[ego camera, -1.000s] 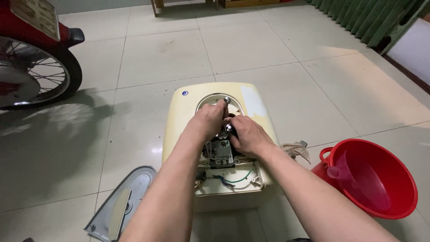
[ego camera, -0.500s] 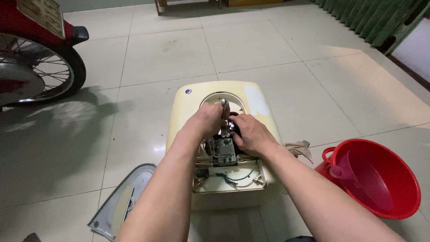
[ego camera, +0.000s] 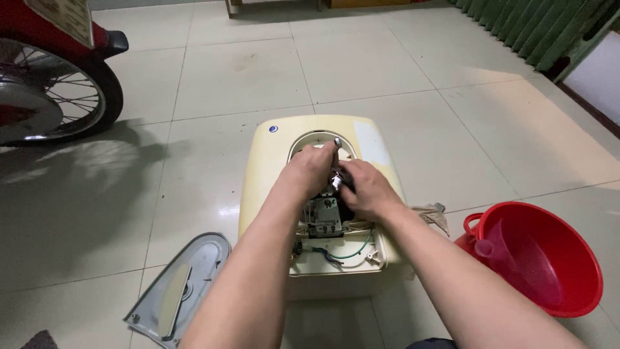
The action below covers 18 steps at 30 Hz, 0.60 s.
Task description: Loosening and removing internal nuts and bolts from an appliance using a wrench.
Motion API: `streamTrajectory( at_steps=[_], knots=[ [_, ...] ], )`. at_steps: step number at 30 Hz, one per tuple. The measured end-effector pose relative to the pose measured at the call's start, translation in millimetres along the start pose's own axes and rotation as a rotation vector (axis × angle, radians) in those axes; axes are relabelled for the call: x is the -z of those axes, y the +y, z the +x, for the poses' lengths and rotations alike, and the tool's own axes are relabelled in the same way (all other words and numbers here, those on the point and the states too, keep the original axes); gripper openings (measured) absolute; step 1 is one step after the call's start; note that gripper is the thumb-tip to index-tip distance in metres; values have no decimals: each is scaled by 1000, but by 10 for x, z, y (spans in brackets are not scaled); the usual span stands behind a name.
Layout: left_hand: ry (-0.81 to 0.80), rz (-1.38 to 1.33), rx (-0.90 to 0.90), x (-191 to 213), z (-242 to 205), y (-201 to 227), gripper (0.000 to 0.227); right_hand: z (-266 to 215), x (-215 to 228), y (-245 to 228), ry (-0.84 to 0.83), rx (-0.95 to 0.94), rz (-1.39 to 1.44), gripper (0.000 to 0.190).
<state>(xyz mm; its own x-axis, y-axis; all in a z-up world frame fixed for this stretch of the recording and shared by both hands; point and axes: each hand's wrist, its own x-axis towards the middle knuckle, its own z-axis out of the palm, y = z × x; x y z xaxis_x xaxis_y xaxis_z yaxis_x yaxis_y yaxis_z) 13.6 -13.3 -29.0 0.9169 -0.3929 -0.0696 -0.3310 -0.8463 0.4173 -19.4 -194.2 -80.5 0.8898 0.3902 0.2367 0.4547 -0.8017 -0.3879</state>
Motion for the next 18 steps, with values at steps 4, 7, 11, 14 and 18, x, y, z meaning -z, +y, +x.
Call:
streamTrajectory(
  at_steps=[4, 7, 11, 14, 18],
  knots=[
    [19, -38, 33, 24, 22, -40, 29, 14, -23, 56, 92, -6, 24, 47],
    [67, -162, 65, 164, -72, -19, 24, 60, -108, 167, 107, -67, 62, 46],
    [97, -275, 156, 401, -321, 44, 15, 190, 59, -147, 5, -255, 105, 30],
    [107, -264, 142, 439, -451, -32, 15, 248, 160, -507, -198, -294, -180, 28],
    [83, -220, 161, 545, -614, -12, 18, 377, -40, -387, -230, -259, -357, 31]
  ],
)
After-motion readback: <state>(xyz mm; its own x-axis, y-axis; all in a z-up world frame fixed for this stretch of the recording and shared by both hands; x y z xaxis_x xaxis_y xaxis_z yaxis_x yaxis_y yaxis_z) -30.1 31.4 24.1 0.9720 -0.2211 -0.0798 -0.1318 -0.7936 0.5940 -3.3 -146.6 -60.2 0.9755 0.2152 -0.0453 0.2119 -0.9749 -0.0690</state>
